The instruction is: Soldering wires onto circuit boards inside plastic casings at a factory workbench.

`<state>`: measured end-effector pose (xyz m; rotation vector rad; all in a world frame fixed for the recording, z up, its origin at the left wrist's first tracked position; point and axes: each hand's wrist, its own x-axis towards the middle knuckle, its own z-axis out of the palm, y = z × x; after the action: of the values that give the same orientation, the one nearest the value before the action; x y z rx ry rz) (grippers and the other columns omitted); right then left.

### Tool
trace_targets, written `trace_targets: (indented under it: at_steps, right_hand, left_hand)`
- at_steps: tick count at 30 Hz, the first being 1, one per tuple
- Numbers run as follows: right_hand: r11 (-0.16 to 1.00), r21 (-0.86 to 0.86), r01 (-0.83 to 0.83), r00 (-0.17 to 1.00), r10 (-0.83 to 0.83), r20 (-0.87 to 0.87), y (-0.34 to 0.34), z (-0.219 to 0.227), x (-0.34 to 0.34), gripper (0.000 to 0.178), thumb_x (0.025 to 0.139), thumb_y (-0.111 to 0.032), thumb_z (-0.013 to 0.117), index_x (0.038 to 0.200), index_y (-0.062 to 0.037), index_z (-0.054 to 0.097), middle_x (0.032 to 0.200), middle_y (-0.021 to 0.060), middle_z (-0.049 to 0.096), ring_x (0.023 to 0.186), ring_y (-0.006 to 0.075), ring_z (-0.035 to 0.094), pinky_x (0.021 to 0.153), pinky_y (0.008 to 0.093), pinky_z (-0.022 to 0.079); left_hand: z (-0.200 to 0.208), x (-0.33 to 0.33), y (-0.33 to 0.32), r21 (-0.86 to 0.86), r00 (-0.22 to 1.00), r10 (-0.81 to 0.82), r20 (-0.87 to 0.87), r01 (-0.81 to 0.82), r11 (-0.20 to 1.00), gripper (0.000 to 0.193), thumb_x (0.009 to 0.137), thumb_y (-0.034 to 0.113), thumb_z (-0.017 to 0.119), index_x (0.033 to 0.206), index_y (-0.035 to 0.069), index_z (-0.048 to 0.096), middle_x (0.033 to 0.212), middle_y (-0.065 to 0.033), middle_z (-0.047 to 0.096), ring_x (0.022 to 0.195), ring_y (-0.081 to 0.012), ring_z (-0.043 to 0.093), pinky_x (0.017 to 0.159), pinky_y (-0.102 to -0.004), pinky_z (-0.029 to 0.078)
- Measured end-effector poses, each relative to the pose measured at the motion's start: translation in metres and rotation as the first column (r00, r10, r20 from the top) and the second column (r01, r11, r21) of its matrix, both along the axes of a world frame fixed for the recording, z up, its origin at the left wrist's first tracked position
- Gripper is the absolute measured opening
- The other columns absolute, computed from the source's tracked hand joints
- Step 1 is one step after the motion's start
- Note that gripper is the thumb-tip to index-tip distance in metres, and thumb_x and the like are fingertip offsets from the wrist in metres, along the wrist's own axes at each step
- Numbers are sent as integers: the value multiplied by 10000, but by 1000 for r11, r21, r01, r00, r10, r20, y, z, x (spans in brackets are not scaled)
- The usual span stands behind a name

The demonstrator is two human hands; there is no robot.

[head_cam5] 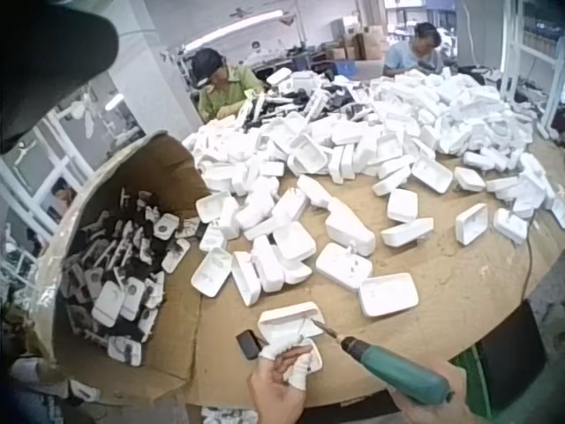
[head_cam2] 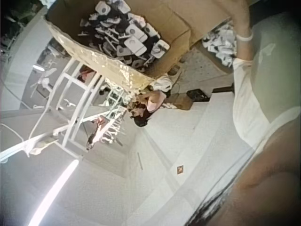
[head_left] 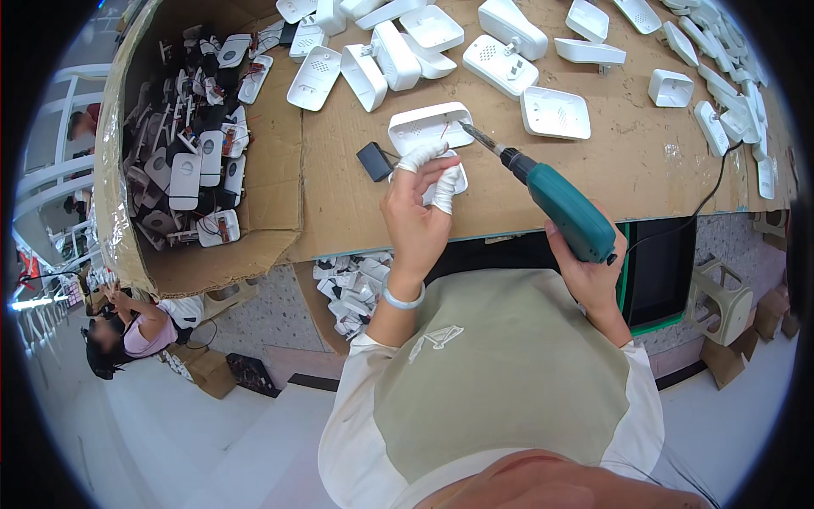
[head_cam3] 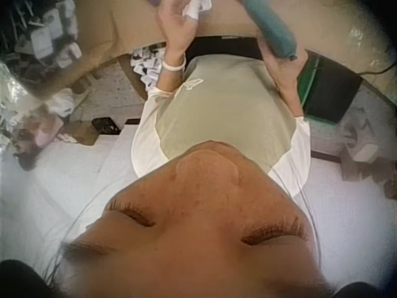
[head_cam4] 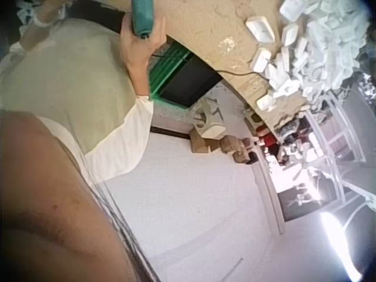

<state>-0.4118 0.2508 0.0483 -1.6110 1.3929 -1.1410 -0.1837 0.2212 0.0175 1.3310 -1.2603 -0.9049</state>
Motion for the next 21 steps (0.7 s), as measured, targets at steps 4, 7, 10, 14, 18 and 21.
trace_targets:
  at_steps: [4, 7, 10, 14, 18, 21]
  right_hand:
    - [1000, -1, -4, 1000, 4, -1, -2, -1, 1, 204, 799, 60, 762, 984, 30, 681, 916, 141, 694, 775, 258, 671, 735, 312, 526]
    - [1000, -2, -4, 1000, 4, 10, -2, -4, 1, 203, 803, 57, 764, 985, 33, 675, 912, 146, 690, 771, 260, 667, 734, 312, 525]
    - [1000, -5, -4, 1000, 4, 10, -2, -4, 1, 207, 807, 56, 764, 989, 35, 669, 910, 147, 686, 769, 260, 665, 730, 313, 525]
    - [1000, -17, -7, 1000, 7, -13, -3, -5, 1, 218, 807, 59, 762, 997, 35, 660, 908, 147, 682, 766, 260, 660, 723, 316, 525]
    - [1000, -28, 3, 1000, -3, -9, -5, -6, 1, 222, 808, 61, 759, 1003, 33, 657, 906, 147, 678, 763, 263, 657, 719, 316, 524]
    - [997, -68, -22, 999, 19, -47, -9, -5, 4, 230, 804, 63, 756, 1009, 31, 656, 916, 150, 680, 776, 274, 662, 722, 323, 525]
  left_hand:
    - [-2, 1, -2, 25, 993, 46, -109, -43, 999, 305, 961, -20, 690, 1231, -59, 554, 1165, -190, 711, 1030, -225, 737, 839, -300, 609]
    - [-5, -1, -2, 41, 980, 98, -174, -92, 995, 261, 959, -30, 689, 1187, -56, 566, 1120, -177, 725, 958, -218, 754, 776, -283, 616]
    - [4, -7, -8, 82, 963, 176, -205, -162, 983, 222, 948, -34, 703, 1139, -60, 594, 1065, -167, 736, 909, -201, 759, 720, -264, 617]
    - [0, -3, -18, 24, 980, 182, 85, -185, 982, 110, 927, -36, 720, 1031, -48, 686, 965, -149, 740, 761, -157, 742, 580, -248, 572]
    - [6, -2, -29, -147, 783, 257, 566, -211, 967, 104, 868, -1, 761, 969, -11, 737, 929, -125, 722, 764, -192, 703, 591, -314, 540]
    - [6, -7, -34, -287, 596, 338, 728, -183, 940, 157, 782, 47, 740, 936, 17, 747, 1074, -160, 687, 1027, -345, 629, 801, -441, 488]
